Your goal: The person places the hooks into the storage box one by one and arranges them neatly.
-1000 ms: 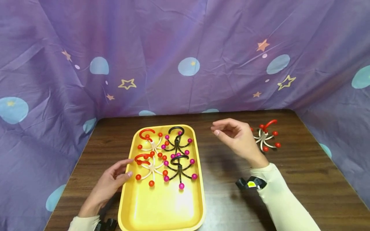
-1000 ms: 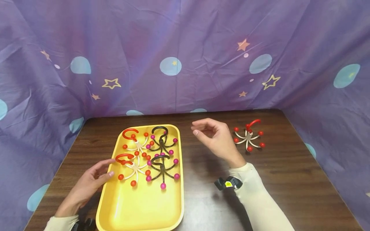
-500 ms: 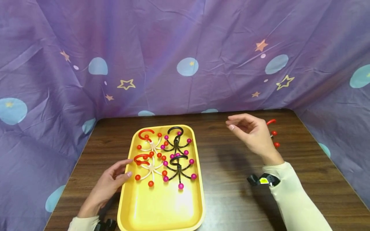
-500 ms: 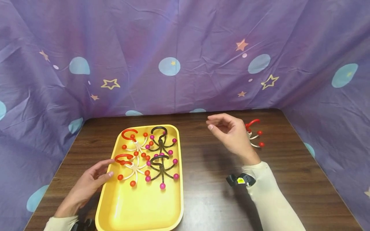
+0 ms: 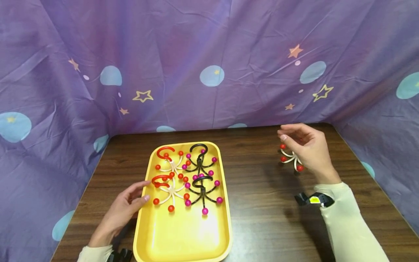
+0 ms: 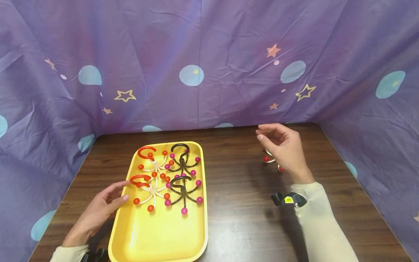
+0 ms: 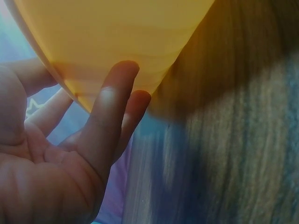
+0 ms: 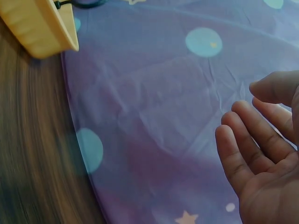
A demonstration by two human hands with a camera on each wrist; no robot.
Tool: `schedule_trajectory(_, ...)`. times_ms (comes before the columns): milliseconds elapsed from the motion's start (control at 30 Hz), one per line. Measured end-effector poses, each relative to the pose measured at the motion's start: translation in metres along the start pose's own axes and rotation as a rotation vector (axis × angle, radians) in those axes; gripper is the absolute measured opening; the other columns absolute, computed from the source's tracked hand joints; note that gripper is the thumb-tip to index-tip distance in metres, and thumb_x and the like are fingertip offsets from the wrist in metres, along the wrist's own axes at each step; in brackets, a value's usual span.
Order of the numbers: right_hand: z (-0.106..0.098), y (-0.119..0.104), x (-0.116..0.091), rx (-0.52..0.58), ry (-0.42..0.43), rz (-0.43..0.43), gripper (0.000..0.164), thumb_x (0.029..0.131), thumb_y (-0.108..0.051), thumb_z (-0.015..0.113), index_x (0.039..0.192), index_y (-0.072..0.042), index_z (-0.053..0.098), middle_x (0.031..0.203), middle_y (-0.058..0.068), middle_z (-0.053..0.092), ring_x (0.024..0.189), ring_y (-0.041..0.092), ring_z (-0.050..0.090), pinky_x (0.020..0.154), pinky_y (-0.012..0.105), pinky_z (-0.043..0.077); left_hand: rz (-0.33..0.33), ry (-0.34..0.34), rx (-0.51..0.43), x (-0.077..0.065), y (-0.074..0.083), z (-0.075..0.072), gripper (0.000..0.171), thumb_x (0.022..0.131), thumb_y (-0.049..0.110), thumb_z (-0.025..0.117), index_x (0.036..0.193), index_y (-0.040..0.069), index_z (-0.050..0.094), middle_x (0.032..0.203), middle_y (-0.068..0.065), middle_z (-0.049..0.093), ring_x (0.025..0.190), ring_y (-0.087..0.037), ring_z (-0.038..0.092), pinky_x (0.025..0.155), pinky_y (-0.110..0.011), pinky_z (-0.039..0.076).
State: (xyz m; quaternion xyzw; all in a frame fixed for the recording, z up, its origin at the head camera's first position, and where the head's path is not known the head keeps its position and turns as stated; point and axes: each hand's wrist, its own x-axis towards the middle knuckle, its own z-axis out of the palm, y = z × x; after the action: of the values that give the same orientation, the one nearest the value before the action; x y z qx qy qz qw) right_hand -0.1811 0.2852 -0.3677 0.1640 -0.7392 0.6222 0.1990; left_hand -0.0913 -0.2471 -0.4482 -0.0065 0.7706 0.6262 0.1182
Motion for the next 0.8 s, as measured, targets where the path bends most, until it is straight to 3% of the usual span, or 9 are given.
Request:
schedule_trajectory(200, -0.019, 0.007, 0.004, 0.020, 0.043, -0.003, 0.026, 0.091, 0.010, 0.075, 0.117, 0.013, 0.071, 0.100, -0.002, 0.082, 0.091, 0.006, 0.077, 0.074, 0.012, 0.058, -0.050, 0.010, -0.015, 0.001, 0.000, 0.000, 0.055, 0.105, 0.013, 0.067, 0.155, 0.007, 0.047, 0.140, -0.029, 0.058, 0.101, -0.017, 0.073, 0.079, -0.038, 0.066)
schedule_trajectory(367, -0.036, 0.015, 0.003, 0.032, 0.104, 0.019, 0.028, 0.091, 0.009, 0.075, 0.117, 0.017, 0.069, 0.103, -0.003, 0.081, 0.091, 0.004, 0.076, 0.074, 0.011, 0.057, -0.036, -0.001, -0.007, 0.000, -0.001, 0.000, 0.056, 0.105, 0.013, 0.067, 0.156, 0.005, 0.046, 0.136, -0.027, 0.061, 0.100, -0.017, 0.073, 0.080, -0.037, 0.065)
schedule_trajectory(633, -0.062, 0.029, 0.003, -0.093, 0.174, 0.071, 0.031, 0.092, 0.005, 0.077, 0.121, 0.013, 0.070, 0.104, -0.011, 0.080, 0.090, -0.001, 0.073, 0.075, 0.009, 0.055, -0.040, 0.001, -0.008, 0.000, -0.001, 0.000, 0.056, 0.105, 0.013, 0.066, 0.157, 0.006, 0.046, 0.137, -0.027, 0.060, 0.100, -0.016, 0.072, 0.080, -0.037, 0.065)
schedule_trajectory(800, -0.076, 0.040, 0.002, -0.247, 0.198, 0.125, 0.033, 0.094, -0.001, 0.078, 0.124, 0.010, 0.071, 0.106, -0.020, 0.078, 0.093, -0.006, 0.071, 0.078, 0.008, 0.052, -0.047, -0.002, -0.014, 0.000, -0.001, 0.000, 0.056, 0.106, 0.013, 0.066, 0.157, 0.006, 0.045, 0.137, -0.027, 0.059, 0.100, -0.017, 0.072, 0.080, -0.038, 0.065)
